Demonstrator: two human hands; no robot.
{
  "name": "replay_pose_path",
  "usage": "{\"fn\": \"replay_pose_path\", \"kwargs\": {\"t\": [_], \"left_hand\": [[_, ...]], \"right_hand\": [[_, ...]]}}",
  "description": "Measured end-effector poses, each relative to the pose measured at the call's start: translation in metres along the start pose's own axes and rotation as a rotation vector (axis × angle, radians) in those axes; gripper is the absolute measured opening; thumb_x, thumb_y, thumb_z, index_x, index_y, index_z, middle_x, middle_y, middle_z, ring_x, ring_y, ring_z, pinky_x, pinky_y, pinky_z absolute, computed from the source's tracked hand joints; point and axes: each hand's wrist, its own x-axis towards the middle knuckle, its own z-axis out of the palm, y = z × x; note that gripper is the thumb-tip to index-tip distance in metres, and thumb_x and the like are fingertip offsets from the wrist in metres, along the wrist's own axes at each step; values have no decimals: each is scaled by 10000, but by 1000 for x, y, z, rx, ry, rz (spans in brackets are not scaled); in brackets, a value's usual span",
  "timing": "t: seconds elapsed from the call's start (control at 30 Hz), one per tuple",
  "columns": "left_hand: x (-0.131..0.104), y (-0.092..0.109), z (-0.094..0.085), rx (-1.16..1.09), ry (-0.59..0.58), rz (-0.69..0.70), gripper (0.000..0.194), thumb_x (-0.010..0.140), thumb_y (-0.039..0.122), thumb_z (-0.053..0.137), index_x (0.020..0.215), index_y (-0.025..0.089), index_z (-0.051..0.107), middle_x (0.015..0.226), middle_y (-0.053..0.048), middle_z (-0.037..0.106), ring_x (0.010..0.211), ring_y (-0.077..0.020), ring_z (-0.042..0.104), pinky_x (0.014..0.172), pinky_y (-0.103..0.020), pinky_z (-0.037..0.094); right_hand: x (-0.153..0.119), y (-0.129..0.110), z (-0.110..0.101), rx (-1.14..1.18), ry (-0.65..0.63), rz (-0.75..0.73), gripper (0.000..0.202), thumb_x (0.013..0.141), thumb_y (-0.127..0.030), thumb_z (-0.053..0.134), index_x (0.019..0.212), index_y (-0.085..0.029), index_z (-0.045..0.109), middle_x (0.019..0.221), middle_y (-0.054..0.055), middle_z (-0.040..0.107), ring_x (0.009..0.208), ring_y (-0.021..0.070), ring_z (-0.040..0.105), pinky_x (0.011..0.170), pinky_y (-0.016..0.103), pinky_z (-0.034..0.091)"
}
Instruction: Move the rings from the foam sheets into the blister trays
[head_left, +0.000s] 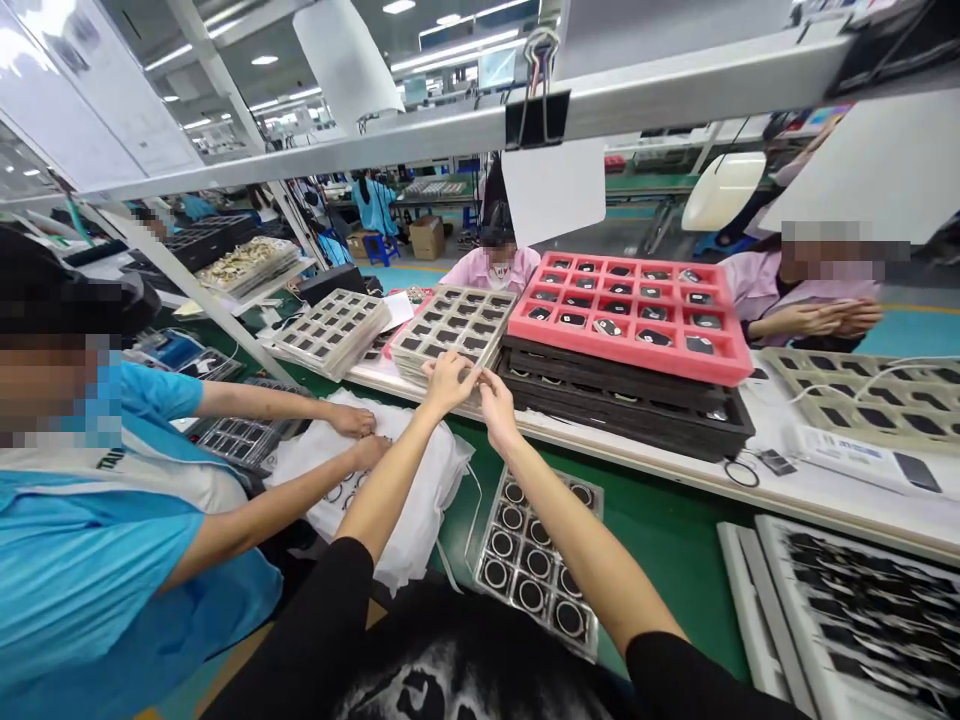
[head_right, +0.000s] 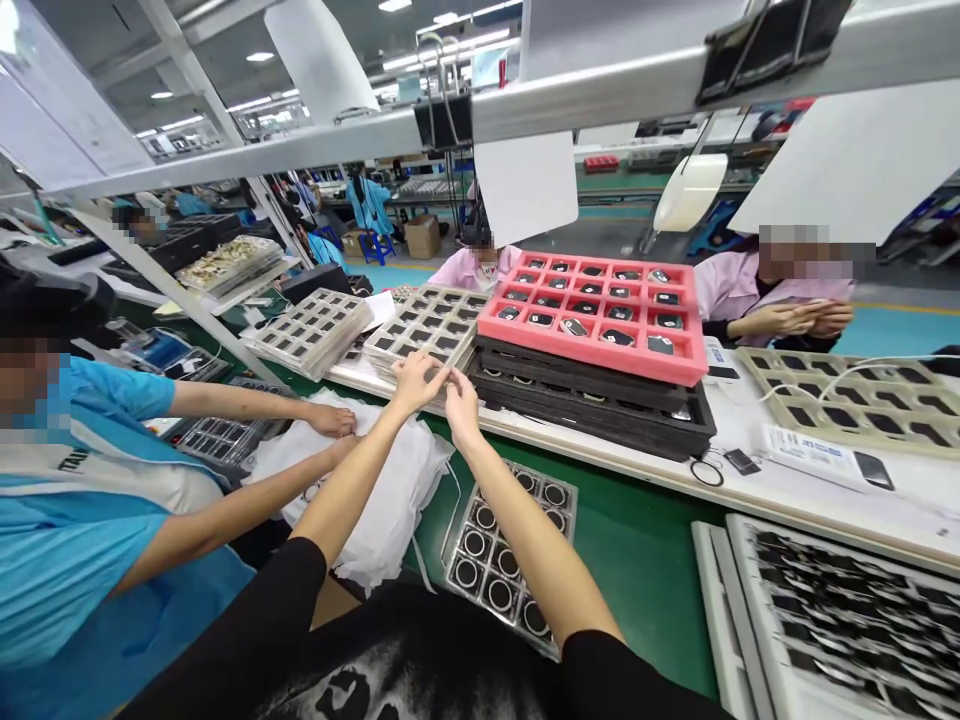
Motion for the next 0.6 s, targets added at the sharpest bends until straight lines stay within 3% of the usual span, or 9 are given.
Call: {"fn": "replay_pose_path", "kwargs": {"t": [0.17, 0.27, 0.33, 0.43, 0.6], "left_hand": [[27, 8, -36, -156, 83, -55, 176, 978, 355, 641, 964, 218, 751, 1126, -66, 740, 1116, -259, 635, 1011, -438, 390], [38, 6, -50, -254, 109, -56, 185, 976, 333, 627, 914, 207, 748, 1057, -55, 758, 1052, -237, 660, 1000, -415, 416], [40, 3, -50, -297, 100, -25, 176, 961, 304, 632, 874, 203, 748, 1000, -46, 765, 1019, -226, 669, 1008, -403, 425], [39, -4, -43, -347, 78, 29, 140, 922, 277, 662, 845, 212, 759, 966, -33, 771, 990, -211, 679, 1025, -394, 433], [55, -17, -44, -556, 131, -18, 213, 853, 372, 709, 764, 186, 762, 847, -44, 772, 847, -202, 683, 868, -337, 501]], "right_hand": [[6, -8, 7, -163, 102, -49, 442, 928, -455, 547, 1291, -227, 653, 1302, 85, 700, 1198, 234, 608, 1013, 392, 495], [18, -26, 15, -12, 67, 38, 469, 924, -592, 561, 1178, -221, 694, 1181, 82, 747, 1044, 224, 661, 785, 311, 525], [28, -39, 24, 176, -9, 146, 460, 887, -613, 625, 1071, -200, 712, 1099, 90, 766, 884, 198, 687, 613, 261, 464], [36, -50, 32, 346, -33, 234, 335, 784, -492, 786, 923, -198, 708, 1000, 76, 776, 762, 163, 689, 505, 222, 374], [32, -48, 30, 354, 53, 296, 214, 695, -270, 846, 790, -189, 672, 746, 28, 730, 644, 144, 690, 479, 196, 391]]}}
